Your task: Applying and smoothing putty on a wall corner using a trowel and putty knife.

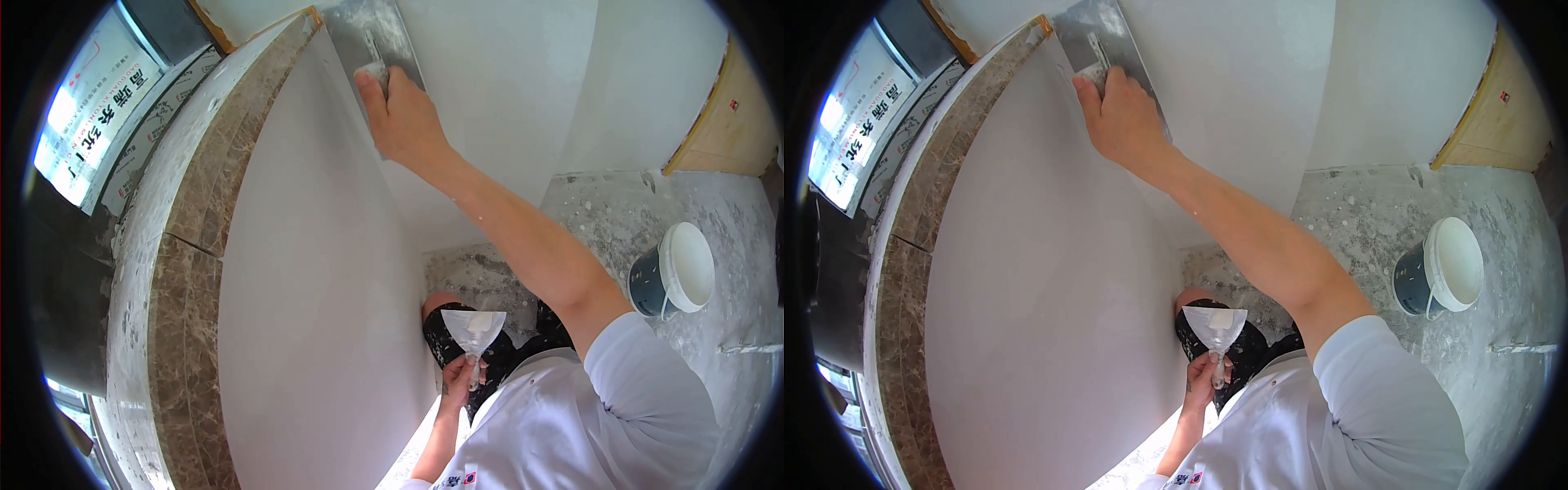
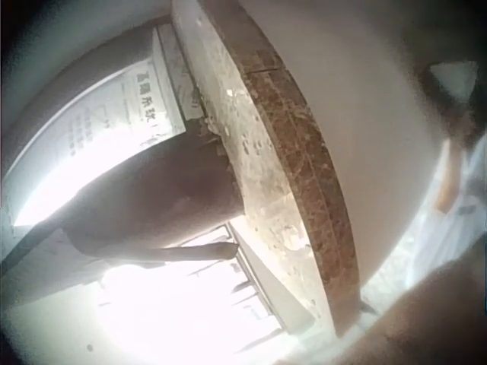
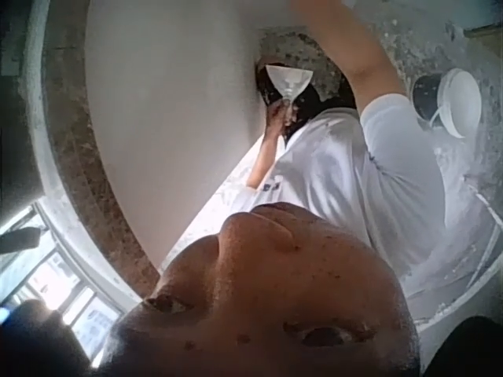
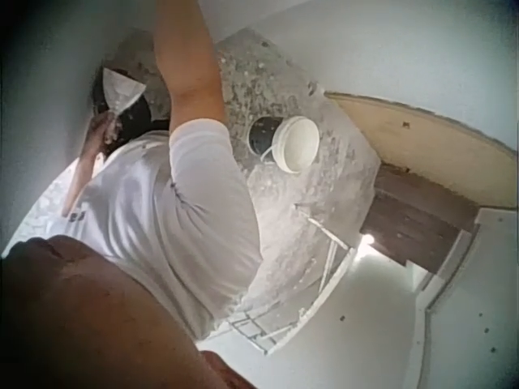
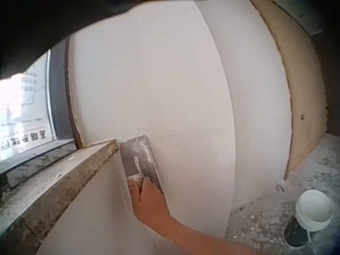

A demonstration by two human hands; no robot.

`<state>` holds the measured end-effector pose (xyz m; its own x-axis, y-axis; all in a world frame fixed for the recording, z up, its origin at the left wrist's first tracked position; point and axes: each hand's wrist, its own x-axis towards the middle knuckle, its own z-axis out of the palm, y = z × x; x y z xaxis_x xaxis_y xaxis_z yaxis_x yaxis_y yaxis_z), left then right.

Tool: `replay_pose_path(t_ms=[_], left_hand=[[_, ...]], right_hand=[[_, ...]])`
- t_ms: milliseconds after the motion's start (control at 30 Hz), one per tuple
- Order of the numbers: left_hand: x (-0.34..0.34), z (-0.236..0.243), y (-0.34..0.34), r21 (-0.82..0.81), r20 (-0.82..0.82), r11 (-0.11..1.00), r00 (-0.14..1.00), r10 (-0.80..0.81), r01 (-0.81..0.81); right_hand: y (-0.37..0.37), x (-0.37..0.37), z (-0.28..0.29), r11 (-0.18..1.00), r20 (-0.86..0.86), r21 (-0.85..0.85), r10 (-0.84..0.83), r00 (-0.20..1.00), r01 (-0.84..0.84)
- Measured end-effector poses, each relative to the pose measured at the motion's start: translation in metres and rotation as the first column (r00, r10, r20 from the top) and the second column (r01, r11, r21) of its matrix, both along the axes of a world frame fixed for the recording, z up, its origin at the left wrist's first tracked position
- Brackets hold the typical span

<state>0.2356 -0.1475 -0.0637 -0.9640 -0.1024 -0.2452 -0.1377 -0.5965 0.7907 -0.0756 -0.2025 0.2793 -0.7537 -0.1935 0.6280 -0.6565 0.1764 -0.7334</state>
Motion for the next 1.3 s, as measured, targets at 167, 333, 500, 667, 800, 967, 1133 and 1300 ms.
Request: replay_pose_path(t_ms=[167,333,500,667,800,967,1133,1300], left_hand=[[0.007,0.002,-0.001,0.029,0.014,0.999,1.000,0.028,-0.028],[0.011,-0.015,-0.008,0.038,-0.018,0.999,0.999,-0.038,0.038],[0.010,-0.014,-0.006,0.036,-0.021,0.999,1.000,-0.015,0.016],[0.006,0.000,-0.003,-0.012,0.023,1.000,1.000,0.008,-0.008],[0.013,0.002,-0.003,-0.009,0.006,0.999,0.999,0.044,-0.044],[0.017,-0.003,-0.007,-0.009,0.060,0.999,0.997,0.054,-0.053],[0.013,-0.005,-0.010,-0.027,0.062,0.999,0.997,0.037,-0.036],[0.018,0.001,-0.009,0.011,0.053,0.988,0.987,0.152,-0.152]], right_hand=[[0.020,0.021,-0.007,0.989,0.152,-0.050,0.145,0.978,-0.139],[0.016,0.002,0.016,0.995,0.079,-0.041,0.095,0.992,-0.092],[0.003,0.006,-0.021,0.992,0.072,-0.055,0.114,0.991,-0.110],[-0.004,0.022,-0.061,0.986,0.173,-0.020,0.167,0.971,-0.166],[0.002,0.026,-0.052,0.991,0.110,-0.036,0.135,0.985,-0.132],[-0.010,-0.001,-0.029,0.979,0.120,-0.067,0.198,0.973,-0.191],[-0.005,0.000,-0.067,0.979,0.159,-0.012,0.205,0.966,-0.205],[-0.012,0.007,-0.170,0.986,0.190,-0.020,0.167,0.967,-0.166]])
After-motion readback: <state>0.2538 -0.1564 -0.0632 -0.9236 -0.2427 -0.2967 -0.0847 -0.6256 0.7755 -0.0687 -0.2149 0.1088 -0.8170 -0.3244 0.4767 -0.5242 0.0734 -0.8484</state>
